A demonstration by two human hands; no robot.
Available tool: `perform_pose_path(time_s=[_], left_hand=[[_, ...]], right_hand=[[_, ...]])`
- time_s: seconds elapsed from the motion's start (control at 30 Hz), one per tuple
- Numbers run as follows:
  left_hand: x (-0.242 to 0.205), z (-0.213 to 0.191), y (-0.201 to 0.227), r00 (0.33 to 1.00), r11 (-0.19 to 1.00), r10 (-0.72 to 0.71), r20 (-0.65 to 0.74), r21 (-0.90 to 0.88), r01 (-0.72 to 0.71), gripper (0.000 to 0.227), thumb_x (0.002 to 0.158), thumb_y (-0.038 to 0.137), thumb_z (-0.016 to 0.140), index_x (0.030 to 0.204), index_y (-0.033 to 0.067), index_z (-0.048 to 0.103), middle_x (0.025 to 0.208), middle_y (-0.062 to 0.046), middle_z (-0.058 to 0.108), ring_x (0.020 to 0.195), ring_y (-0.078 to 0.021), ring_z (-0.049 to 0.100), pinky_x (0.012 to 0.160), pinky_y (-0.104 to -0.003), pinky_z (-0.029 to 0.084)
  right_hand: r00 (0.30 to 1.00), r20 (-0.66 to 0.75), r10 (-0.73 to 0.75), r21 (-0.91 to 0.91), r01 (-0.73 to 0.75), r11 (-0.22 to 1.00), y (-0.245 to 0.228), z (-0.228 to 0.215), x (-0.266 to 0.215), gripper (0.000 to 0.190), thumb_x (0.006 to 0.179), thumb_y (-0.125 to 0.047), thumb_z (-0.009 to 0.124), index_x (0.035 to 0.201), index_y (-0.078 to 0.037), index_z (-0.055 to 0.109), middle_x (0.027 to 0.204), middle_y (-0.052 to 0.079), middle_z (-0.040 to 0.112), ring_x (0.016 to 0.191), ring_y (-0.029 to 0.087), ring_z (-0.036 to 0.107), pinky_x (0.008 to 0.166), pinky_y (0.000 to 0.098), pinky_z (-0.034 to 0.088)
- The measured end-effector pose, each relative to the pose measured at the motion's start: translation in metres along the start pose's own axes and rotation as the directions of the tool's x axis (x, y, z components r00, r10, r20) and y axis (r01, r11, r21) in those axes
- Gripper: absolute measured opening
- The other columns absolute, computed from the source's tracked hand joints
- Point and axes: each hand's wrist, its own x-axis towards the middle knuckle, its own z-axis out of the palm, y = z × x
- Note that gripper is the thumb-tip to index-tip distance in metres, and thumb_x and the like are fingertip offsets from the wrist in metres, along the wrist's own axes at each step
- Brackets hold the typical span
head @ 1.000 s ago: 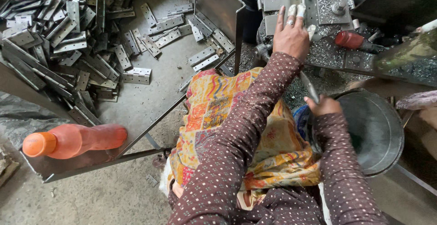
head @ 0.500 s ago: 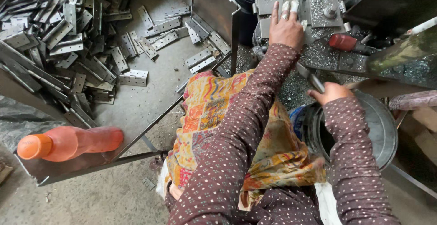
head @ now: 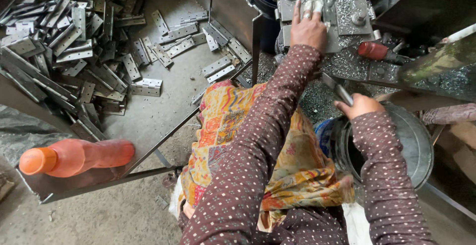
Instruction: The person sits on the floor and repeatedly places small metal brackets into a punch press machine. They operate the lever to punch holes in each bracket, then remove and set the finished pieces aside. The process is repeated continuously throughout the clip.
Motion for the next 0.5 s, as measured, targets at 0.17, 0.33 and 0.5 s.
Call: perform_pose_path(time_s=[0.17, 0.33, 0.5], left_hand=[[0.017, 0.018, -0.003, 1.0, 0.997, -0.002, -0.012, 0.073, 0.002, 0.022, 0.094, 0.014, 0.056, 0.093, 0.0117, 0.078, 0.15, -0.012, 0.052, 0.138, -0.0271, 0.045, 0.125, -0.055, 0.006], [-0.002, 0.005, -0.005, 1.0, 1.0, 0.001, 0.029, 0.012, -0.001, 0.024, 0.096, 0.018, 0.057, 0.087, 0.0114, 0.077, 0.143, -0.011, 0.057, 0.143, -0.0285, 0.043, 0.126, -0.054, 0.005], [0.005, -0.013, -0.008, 0.999, 1.0, 0.009, 0.05, -0.024, -0.008, 0.025, 0.091, 0.019, 0.058, 0.076, 0.0132, 0.078, 0.147, -0.009, 0.051, 0.141, -0.0279, 0.042, 0.122, -0.054, 0.004]], right_hand=[[0.992, 0.059, 0.112, 0.149, -0.12, 0.981, -0.01, 0.028, -0.015, 0.066, 0.088, -0.065, 0.066, 0.103, -0.001, 0.072, 0.087, 0.023, 0.074, 0.08, 0.039, 0.075, 0.077, 0.0499, 0.058], [0.995, -0.088, 0.042, 0.149, -0.029, 0.988, -0.006, 0.072, -0.018, 0.062, 0.092, -0.062, 0.062, 0.111, -0.003, 0.068, 0.089, 0.024, 0.073, 0.081, 0.041, 0.072, 0.077, 0.0504, 0.057], [0.998, 0.052, 0.033, 0.084, -0.037, 0.996, -0.004, 0.008, 0.001, 0.065, 0.087, -0.064, 0.065, 0.106, -0.002, 0.071, 0.088, 0.023, 0.074, 0.082, 0.04, 0.073, 0.081, 0.0502, 0.057]])
